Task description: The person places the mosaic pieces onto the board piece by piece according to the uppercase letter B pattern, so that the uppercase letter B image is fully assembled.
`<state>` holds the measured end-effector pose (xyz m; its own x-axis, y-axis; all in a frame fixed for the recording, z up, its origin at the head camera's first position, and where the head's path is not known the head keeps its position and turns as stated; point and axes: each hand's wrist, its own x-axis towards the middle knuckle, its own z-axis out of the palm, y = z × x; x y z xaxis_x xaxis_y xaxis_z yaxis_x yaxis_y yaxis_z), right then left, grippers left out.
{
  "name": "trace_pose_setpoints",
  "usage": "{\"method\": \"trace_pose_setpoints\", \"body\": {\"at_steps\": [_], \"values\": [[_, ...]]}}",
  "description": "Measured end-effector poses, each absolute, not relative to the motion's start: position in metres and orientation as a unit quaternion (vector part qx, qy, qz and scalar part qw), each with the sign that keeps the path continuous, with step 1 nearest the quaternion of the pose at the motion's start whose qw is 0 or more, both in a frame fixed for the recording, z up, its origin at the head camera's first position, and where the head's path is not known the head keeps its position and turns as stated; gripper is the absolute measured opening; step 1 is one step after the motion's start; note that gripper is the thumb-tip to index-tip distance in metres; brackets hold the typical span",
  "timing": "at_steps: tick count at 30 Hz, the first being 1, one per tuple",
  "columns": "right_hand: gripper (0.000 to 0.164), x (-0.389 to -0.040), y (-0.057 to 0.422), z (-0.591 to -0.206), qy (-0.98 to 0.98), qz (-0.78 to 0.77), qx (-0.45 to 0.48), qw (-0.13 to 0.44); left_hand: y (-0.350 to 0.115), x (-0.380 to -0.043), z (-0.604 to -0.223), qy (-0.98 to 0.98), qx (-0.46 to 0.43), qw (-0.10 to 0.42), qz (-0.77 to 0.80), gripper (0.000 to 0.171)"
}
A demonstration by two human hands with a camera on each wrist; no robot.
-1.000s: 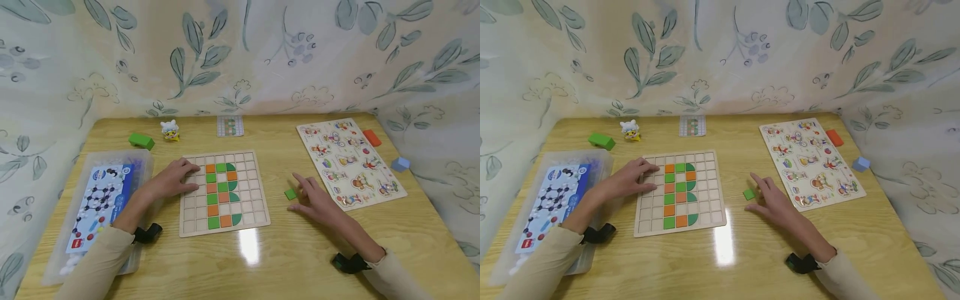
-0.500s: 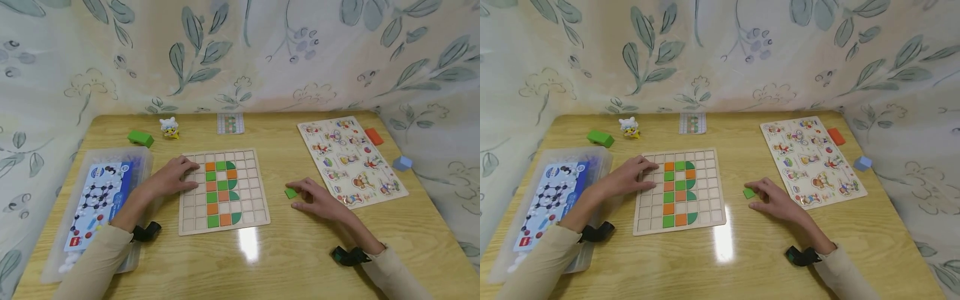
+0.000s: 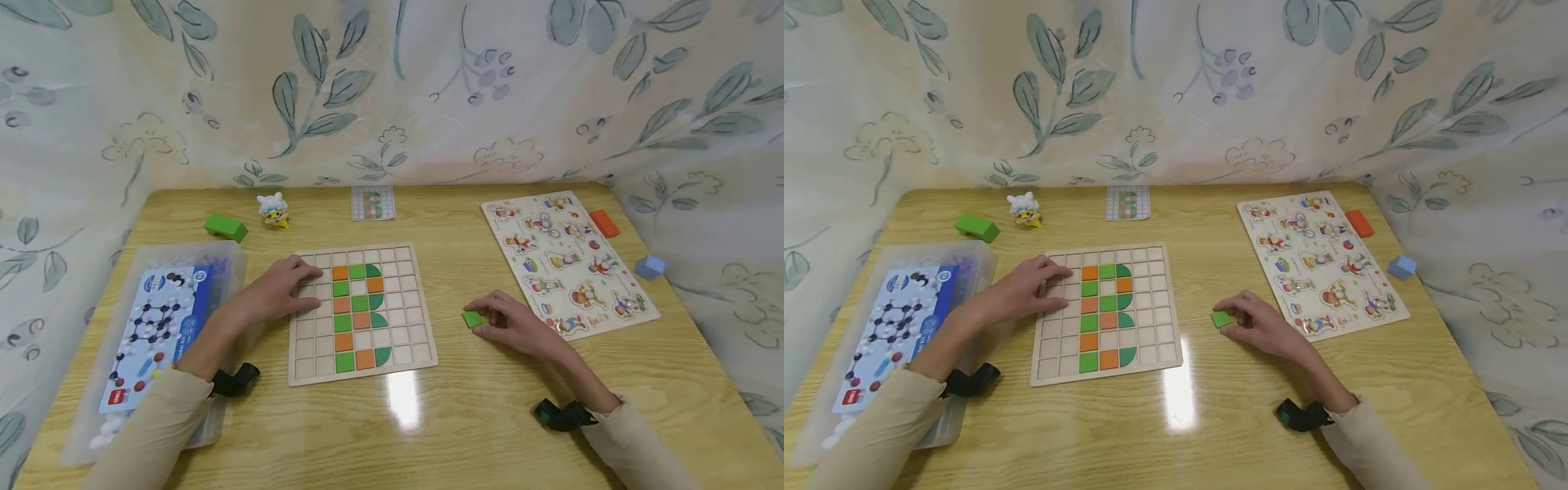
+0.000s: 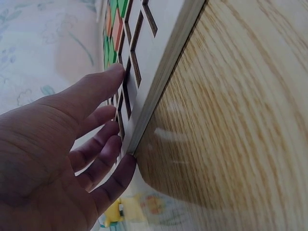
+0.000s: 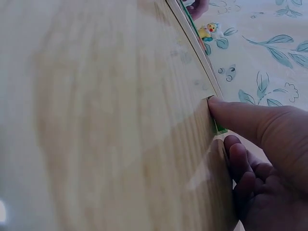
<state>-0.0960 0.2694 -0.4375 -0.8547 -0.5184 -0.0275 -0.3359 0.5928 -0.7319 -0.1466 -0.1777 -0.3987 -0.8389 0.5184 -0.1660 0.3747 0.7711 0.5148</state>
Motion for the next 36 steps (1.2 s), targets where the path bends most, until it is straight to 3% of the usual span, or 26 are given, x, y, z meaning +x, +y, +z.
{"method": "trace_pose_setpoints", "body": {"at_steps": [24,36], "values": [[0.029,-0.0962,0.269,-0.4349,0.875,-0.404,-0.23,0.135,-0.1807,-0.1476,-0.4014,0.925,0.257,0.146,0.238,0.053],[0.029,-0.0938,0.2636,-0.436,0.892,-0.383,-0.219,0.101,-0.181,-0.1467,-0.4004,0.925,0.253,0.147,0.244,0.057]]}}
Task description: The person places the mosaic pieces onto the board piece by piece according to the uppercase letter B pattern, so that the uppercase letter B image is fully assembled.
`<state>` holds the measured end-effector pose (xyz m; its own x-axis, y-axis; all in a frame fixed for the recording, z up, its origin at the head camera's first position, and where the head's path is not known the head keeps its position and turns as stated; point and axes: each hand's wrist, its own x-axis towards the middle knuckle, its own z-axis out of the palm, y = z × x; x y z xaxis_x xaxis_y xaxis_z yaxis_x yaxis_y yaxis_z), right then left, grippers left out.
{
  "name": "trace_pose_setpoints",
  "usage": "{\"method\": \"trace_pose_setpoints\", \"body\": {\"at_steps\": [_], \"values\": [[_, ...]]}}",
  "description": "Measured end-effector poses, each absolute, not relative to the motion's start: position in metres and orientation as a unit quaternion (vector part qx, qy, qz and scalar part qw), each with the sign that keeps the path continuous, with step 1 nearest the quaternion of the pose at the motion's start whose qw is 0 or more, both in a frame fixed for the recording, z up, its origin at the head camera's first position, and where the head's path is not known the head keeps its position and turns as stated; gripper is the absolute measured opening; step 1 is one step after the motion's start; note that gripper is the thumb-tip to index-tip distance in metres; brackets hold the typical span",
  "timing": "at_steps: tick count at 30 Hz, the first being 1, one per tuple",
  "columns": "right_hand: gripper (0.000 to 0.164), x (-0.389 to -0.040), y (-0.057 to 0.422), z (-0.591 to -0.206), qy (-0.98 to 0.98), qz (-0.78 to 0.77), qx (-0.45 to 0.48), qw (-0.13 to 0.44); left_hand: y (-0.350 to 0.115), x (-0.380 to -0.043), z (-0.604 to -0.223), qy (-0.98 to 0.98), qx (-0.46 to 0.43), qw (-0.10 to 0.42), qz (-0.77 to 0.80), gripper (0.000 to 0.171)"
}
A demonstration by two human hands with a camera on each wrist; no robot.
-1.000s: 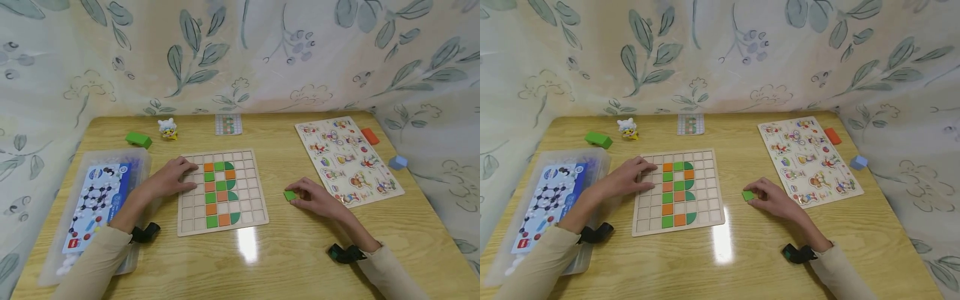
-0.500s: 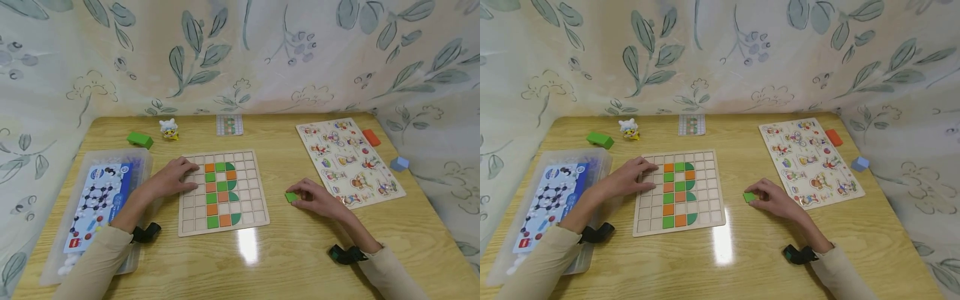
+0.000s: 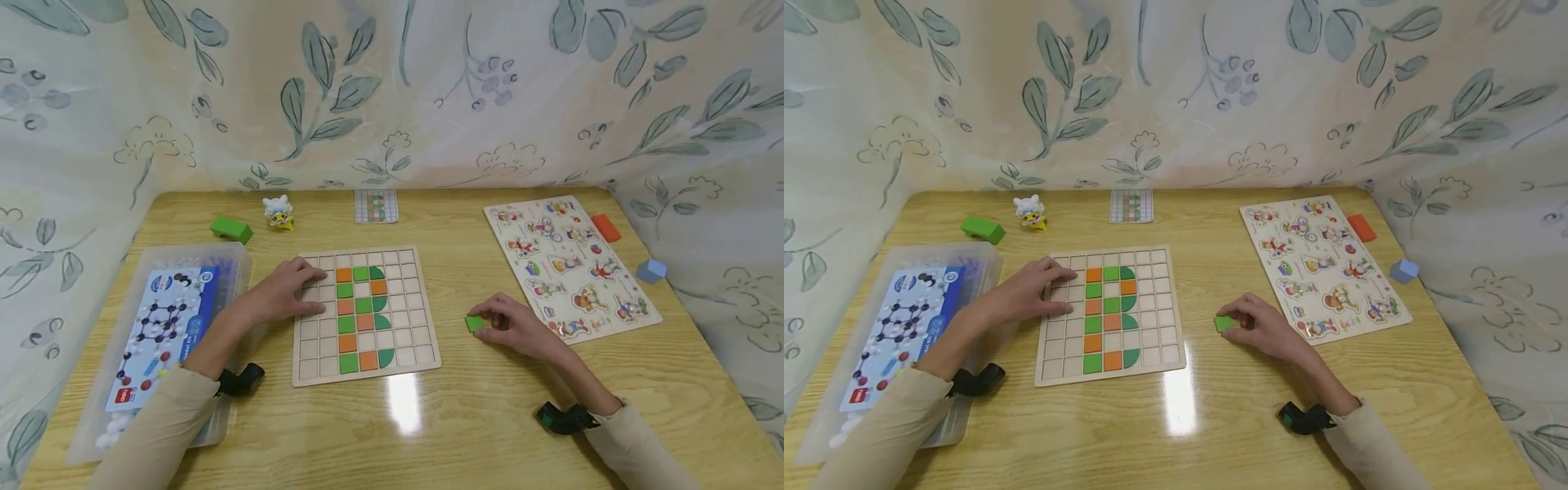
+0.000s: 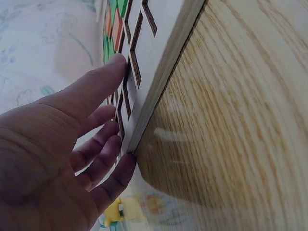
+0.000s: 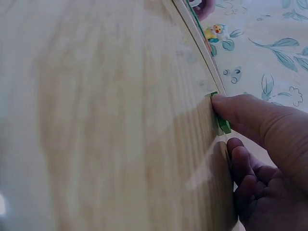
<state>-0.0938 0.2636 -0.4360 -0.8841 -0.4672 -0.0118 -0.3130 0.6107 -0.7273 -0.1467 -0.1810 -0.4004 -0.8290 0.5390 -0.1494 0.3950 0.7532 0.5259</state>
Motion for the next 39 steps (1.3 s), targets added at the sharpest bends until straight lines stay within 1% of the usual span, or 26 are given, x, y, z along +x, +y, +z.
{"method": "trace_pose_setpoints", "body": {"at_steps": [7,11,13,19,22,24,27,30,39], "values": [[0.027,-0.098,0.258,-0.435,0.904,-0.351,-0.23,0.084,-0.181,-0.147,-0.401,0.925,0.254,0.146,0.242,0.057],[0.024,-0.103,0.245,-0.43,0.898,-0.351,-0.253,0.071,-0.18,-0.147,-0.401,0.925,0.256,0.144,0.242,0.057],[0.024,-0.102,0.231,-0.427,0.888,-0.358,-0.278,0.074,-0.18,-0.147,-0.401,0.924,0.257,0.145,0.242,0.058],[0.025,-0.094,0.172,-0.411,0.857,-0.332,-0.374,0.121,-0.179,-0.148,-0.399,0.925,0.255,0.144,0.241,0.057],[0.024,-0.093,0.148,-0.407,0.857,-0.284,-0.416,0.111,-0.179,-0.148,-0.399,0.926,0.25,0.147,0.241,0.056],[0.023,-0.093,0.138,-0.407,0.859,-0.251,-0.436,0.092,-0.179,-0.148,-0.399,0.926,0.248,0.152,0.241,0.057],[0.021,-0.093,0.13,-0.407,0.868,-0.217,-0.441,0.068,-0.179,-0.147,-0.4,0.925,0.245,0.158,0.242,0.057],[0.02,-0.093,0.127,-0.407,0.876,-0.208,-0.432,0.057,-0.179,-0.147,-0.4,0.927,0.242,0.157,0.241,0.058],[0.016,-0.096,0.123,-0.408,0.874,-0.225,-0.425,0.062,-0.179,-0.148,-0.4,0.929,0.241,0.155,0.236,0.057]]}}
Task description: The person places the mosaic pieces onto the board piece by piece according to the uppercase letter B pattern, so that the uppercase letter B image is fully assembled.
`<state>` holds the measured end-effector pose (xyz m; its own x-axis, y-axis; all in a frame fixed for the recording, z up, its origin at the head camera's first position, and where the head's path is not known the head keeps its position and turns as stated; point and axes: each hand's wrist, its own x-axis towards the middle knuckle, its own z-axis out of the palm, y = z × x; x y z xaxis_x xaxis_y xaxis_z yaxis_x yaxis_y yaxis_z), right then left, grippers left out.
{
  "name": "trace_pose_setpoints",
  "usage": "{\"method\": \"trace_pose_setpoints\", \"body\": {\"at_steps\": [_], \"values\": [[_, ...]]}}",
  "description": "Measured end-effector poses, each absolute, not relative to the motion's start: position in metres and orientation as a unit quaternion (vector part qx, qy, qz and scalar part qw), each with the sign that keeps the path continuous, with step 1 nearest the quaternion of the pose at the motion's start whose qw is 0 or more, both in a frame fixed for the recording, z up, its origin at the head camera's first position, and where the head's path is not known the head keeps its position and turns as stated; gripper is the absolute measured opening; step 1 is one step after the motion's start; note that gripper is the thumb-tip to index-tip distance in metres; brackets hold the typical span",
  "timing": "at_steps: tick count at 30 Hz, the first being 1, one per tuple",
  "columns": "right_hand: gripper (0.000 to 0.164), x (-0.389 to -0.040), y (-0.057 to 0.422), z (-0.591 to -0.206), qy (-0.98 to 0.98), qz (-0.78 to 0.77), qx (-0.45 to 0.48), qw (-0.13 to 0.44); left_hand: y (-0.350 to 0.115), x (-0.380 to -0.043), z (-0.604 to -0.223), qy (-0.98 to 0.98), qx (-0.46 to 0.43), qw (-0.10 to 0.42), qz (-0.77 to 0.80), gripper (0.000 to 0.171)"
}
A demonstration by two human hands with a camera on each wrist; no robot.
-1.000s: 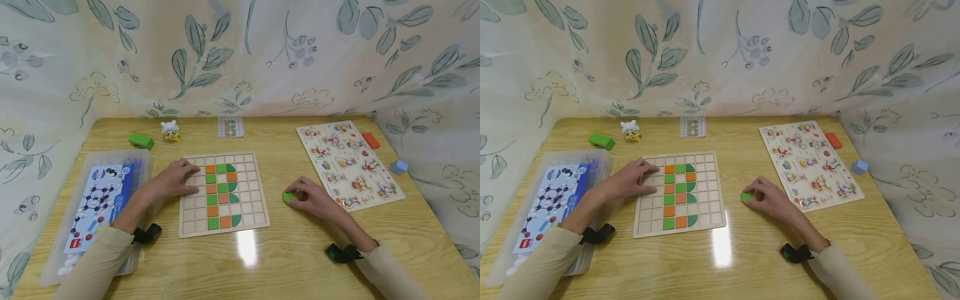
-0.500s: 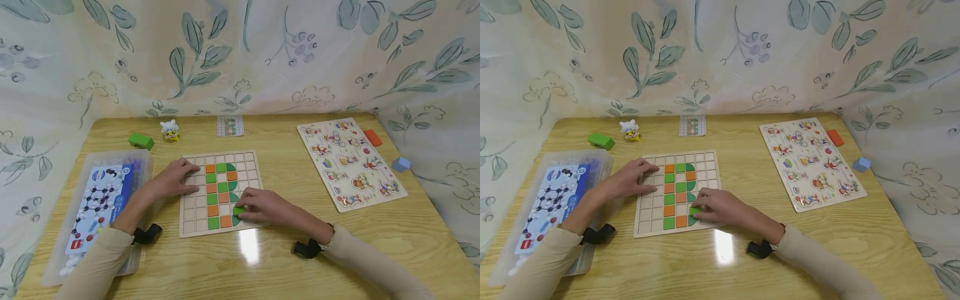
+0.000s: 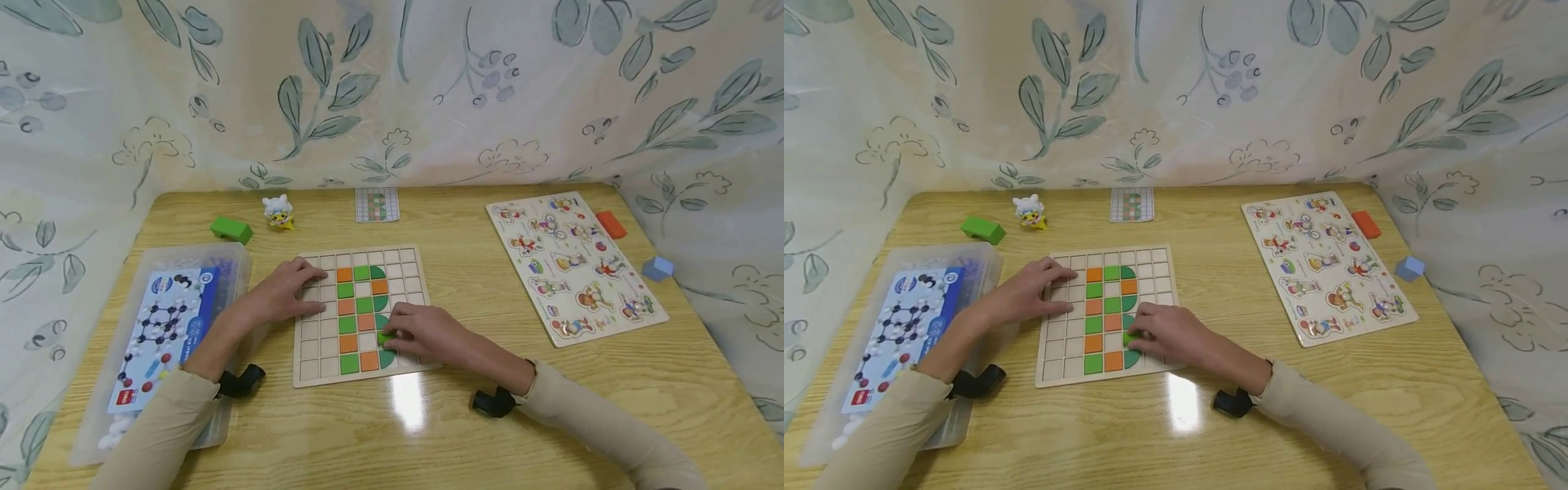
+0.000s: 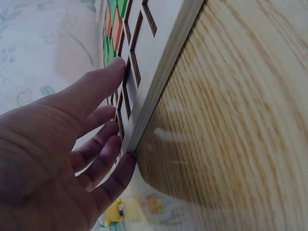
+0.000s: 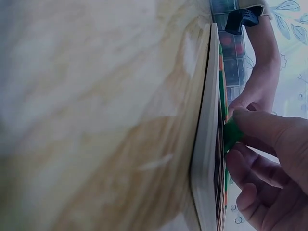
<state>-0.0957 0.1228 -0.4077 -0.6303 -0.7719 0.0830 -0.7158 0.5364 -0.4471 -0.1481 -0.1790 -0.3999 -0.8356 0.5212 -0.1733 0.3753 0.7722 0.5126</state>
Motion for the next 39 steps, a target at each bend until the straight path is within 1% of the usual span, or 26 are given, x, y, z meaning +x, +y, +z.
{"method": "trace_pose_setpoints", "body": {"at_steps": [7,12,15,18,23,28,30,33,39], "values": [[0.011,-0.096,0.122,-0.41,0.87,-0.228,-0.432,0.07,-0.179,-0.147,-0.399,0.927,0.246,0.154,0.237,0.056],[0.013,-0.094,0.121,-0.41,0.867,-0.223,-0.439,0.082,-0.18,-0.147,-0.4,0.927,0.247,0.155,0.236,0.056],[0.015,-0.095,0.121,-0.407,0.867,-0.211,-0.446,0.077,-0.181,-0.148,-0.4,0.927,0.254,0.15,0.233,0.055],[0.019,-0.102,0.124,-0.402,0.87,-0.195,-0.45,0.047,-0.181,-0.149,-0.4,0.927,0.26,0.139,0.233,0.055],[0.027,-0.122,0.134,-0.388,0.882,-0.162,-0.442,0.006,-0.179,-0.145,-0.397,0.918,0.286,0.123,0.245,0.059],[0.039,-0.141,0.144,-0.384,0.877,-0.12,-0.466,0.009,-0.175,-0.141,-0.392,0.907,0.359,0.093,0.202,0.064],[0.045,-0.147,0.146,-0.386,0.871,-0.109,-0.479,0.007,-0.174,-0.139,-0.389,0.907,0.375,0.086,0.174,0.066],[0.052,-0.152,0.146,-0.387,0.866,-0.104,-0.49,0.001,-0.173,-0.137,-0.387,0.908,0.383,0.084,0.147,0.069],[0.06,-0.161,0.145,-0.386,0.864,-0.081,-0.496,-0.014,-0.17,-0.137,-0.383,0.917,0.366,0.081,0.139,0.072]]}}
